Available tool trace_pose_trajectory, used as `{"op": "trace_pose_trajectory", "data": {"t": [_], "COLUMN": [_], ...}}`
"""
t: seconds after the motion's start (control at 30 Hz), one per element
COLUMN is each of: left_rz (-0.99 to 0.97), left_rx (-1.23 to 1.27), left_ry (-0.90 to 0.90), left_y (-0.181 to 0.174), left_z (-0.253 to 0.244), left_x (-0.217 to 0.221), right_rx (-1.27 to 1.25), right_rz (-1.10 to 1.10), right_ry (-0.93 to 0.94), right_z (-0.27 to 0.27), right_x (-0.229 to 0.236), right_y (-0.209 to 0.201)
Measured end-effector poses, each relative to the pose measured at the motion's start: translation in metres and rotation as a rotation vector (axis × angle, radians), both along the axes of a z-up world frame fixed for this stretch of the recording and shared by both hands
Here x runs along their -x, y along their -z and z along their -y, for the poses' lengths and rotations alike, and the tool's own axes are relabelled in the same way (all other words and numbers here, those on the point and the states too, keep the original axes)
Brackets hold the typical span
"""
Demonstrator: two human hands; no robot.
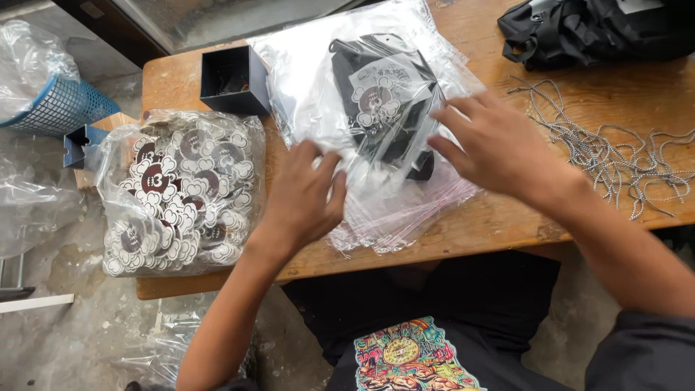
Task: The person attaches stickers and metal chains to black pouches and then places each pouch inside a clear plastic bag.
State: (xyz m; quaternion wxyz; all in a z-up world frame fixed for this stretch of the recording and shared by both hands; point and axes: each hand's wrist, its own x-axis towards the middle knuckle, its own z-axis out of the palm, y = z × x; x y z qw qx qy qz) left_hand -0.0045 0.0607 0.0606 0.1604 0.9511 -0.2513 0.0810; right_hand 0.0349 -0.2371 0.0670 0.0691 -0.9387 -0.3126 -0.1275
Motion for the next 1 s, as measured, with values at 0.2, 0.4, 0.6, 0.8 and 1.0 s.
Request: {"op": "trace_pose_trajectory", "data": {"t": [0.2, 0.4, 0.6, 0.8, 1.0], "left_rz": [-0.219, -0.31, -0.27, -0.267, 0.018], "left_rx": [-0.063, -0.25, -0.188, -0.078, -0.346], "left_ry": [0.145, 0.089, 0.141, 0.197, 0.327], "left_y": [0.047, 0.078, 0.084, 0.054, 0.046], "left_z": [0.037, 0.024, 0.016, 0.002, -0.049], "left_x": [-0.056, -0.056, -0.058, -0.041, -0.015], "right_rx": [0.131, 0.117, 0.099, -0.197, -0.224], "right_rz": [-0.475, -0.316, -0.373, -0.474, -0.099], "right_ry": [0.01, 0.014, -0.01, -0.105, -0.373], "right_z": [-0.022, -0.006, -0.004, 0.017, 0.072], "right_x": [-0.049, -0.042, -0.042, -0.038, -0.026], "right_y": [0.048, 0.1, 0.099, 0.084, 0.084]}}
